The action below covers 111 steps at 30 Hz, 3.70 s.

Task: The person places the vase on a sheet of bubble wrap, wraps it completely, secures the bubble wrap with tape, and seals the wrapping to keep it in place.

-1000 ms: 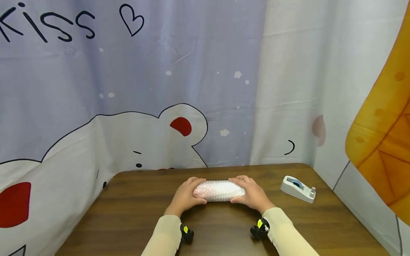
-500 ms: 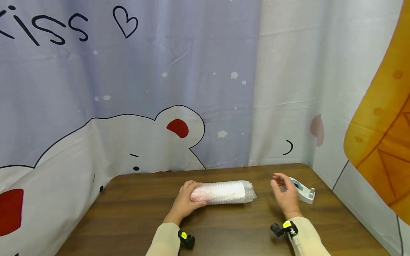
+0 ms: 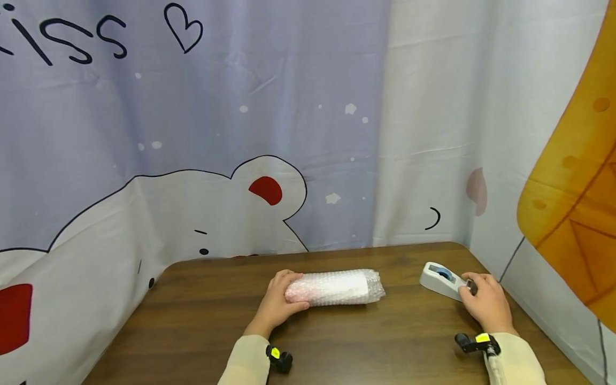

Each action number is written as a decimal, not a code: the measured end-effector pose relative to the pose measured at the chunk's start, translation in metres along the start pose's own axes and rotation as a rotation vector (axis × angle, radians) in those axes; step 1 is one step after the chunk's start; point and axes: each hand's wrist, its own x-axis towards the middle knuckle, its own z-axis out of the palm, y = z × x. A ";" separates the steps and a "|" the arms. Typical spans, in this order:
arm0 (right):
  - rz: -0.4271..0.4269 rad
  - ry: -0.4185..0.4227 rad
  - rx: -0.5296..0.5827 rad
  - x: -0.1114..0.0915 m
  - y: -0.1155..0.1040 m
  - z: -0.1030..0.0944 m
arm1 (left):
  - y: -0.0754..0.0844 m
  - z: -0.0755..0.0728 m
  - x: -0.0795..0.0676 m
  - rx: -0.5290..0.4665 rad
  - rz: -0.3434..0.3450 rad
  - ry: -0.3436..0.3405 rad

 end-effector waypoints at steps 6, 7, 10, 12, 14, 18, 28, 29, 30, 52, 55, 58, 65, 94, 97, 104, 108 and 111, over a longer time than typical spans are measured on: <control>-0.037 0.022 -0.005 0.000 -0.003 0.004 | 0.001 0.001 0.000 0.016 0.000 0.009; -0.043 0.023 0.004 0.000 -0.003 0.005 | 0.001 0.000 0.000 0.018 0.000 0.010; -0.048 0.020 0.032 0.001 -0.001 0.007 | 0.001 0.000 -0.001 0.019 0.003 0.009; -0.052 0.015 0.052 0.001 -0.001 0.008 | 0.002 -0.001 -0.001 0.012 0.008 0.010; -0.053 0.014 0.062 0.001 -0.001 0.007 | 0.002 -0.001 -0.001 0.006 0.010 0.008; -0.047 0.031 0.052 0.001 -0.002 0.006 | 0.003 -0.001 -0.001 -0.004 0.021 0.015; -0.044 0.085 0.016 -0.001 -0.005 0.005 | 0.003 0.000 -0.001 -0.005 0.024 0.024; -0.042 0.082 0.017 -0.002 -0.005 0.004 | 0.003 0.000 -0.001 -0.003 0.024 0.024; -0.039 0.081 0.018 -0.002 -0.006 0.004 | 0.002 0.000 -0.001 -0.001 0.023 0.024; 0.074 0.025 0.008 0.004 -0.001 0.001 | 0.003 0.000 -0.003 -0.027 0.021 0.018; 0.088 0.035 0.011 0.007 0.004 0.000 | 0.003 0.000 -0.003 -0.034 0.012 0.007; 0.127 0.035 0.049 0.010 0.006 -0.002 | 0.004 -0.001 -0.003 -0.038 0.007 0.006; 0.267 -0.005 0.213 0.016 0.014 -0.008 | 0.004 0.000 -0.001 -0.033 -0.004 0.006; 0.415 -0.018 0.449 0.015 0.014 -0.008 | 0.003 -0.001 -0.001 -0.026 0.004 0.014; 0.429 -0.038 0.443 0.016 0.013 -0.009 | 0.002 -0.001 -0.001 -0.030 -0.009 0.007; 0.430 -0.038 0.422 0.016 0.012 -0.009 | 0.002 -0.001 0.000 -0.040 -0.010 0.001; 0.426 -0.023 0.397 0.015 0.011 -0.008 | 0.002 -0.001 -0.001 -0.036 0.003 0.009; 0.430 -0.024 0.390 0.015 0.011 -0.007 | 0.001 0.000 -0.001 -0.029 0.008 0.011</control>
